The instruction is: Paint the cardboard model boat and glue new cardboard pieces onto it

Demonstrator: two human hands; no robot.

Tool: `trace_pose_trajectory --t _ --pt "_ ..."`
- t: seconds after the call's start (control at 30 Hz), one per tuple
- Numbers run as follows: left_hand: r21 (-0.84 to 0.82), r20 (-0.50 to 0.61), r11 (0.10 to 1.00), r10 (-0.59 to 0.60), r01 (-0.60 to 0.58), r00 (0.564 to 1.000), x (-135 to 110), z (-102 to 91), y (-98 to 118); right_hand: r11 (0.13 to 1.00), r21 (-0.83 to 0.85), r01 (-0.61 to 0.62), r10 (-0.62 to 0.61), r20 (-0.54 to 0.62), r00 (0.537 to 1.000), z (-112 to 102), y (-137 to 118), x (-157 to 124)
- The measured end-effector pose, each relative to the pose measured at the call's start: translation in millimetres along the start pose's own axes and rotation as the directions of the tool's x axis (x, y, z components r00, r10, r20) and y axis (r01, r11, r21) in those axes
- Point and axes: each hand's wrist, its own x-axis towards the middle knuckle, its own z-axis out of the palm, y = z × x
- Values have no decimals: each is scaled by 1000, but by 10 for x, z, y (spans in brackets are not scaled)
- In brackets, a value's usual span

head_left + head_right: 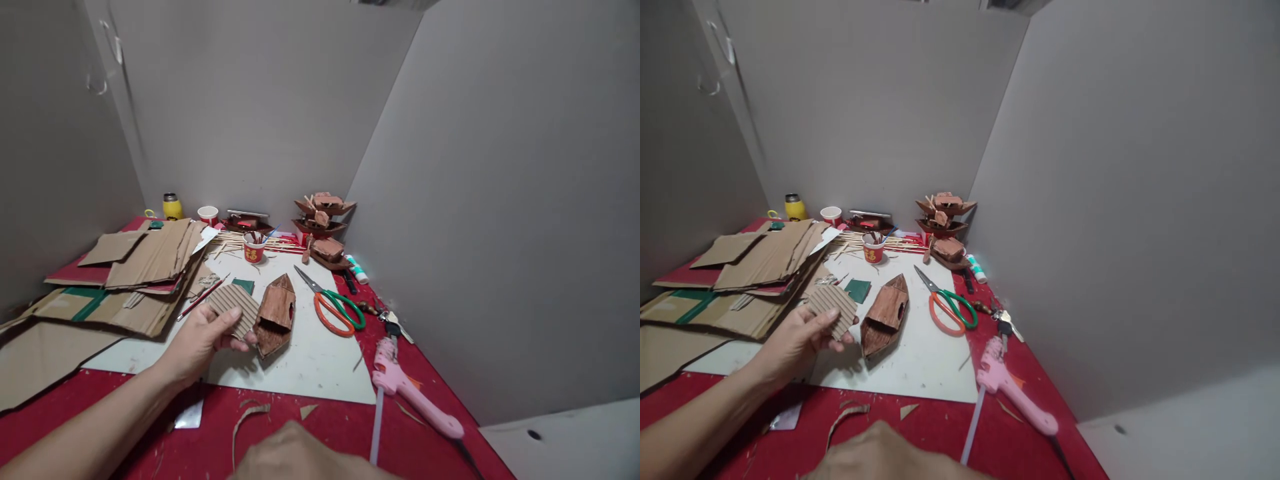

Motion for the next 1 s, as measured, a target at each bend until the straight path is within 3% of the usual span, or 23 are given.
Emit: trace_pose_trajectory --t 0.07,0.1,0.13,0.2,0.27,0.3,0.33,0.4,0.57,0.73,0.87,0.93,1.0 --pt "33 21 999 7 -7 1000 -4 -2 3 995 -3 -96 94 -160 983 -86 -55 6" --pt "60 33 998 7 -9 999 -9 -1 5 984 48 -173 180 -274 945 -134 -81 12" --pt "96 52 995 0 -5 999 -15 0 6 959 133 -251 284 -390 876 -181 -104 21" --pt "175 107 984 -41 22 993 -30 4 -2 873 339 -351 487 -568 663 -269 -132 54" --pt "243 160 968 -100 59 982 -47 13 -25 799 490 -348 601 -648 468 -342 -130 102" --pt "269 180 960 -125 73 976 -55 18 -40 777 538 -327 629 -661 409 -372 -119 127" --pt "286 199 955 -145 84 969 -62 24 -56 761 572 -307 649 -658 382 -396 -104 150" --pt "304 239 948 -171 94 956 -72 35 -82 728 621 -289 683 -627 373 -428 -71 184" --pt "277 216 956 -161 98 963 -42 17 -69 658 682 -319 738 -502 451 -454 -17 185" --pt "237 147 967 -127 89 981 4 -19 -53 645 698 -310 749 -496 440 -472 3 188" --pt "163 133 979 -148 126 980 -29 45 -102 694 629 -350 702 -484 523 -491 15 200" --pt "199 170 970 -173 139 970 -45 77 -113 766 496 -410 643 -572 509 -536 17 180" --pt "254 145 961 -151 110 978 -41 86 -102 805 364 -468 569 -694 440 -612 13 141"
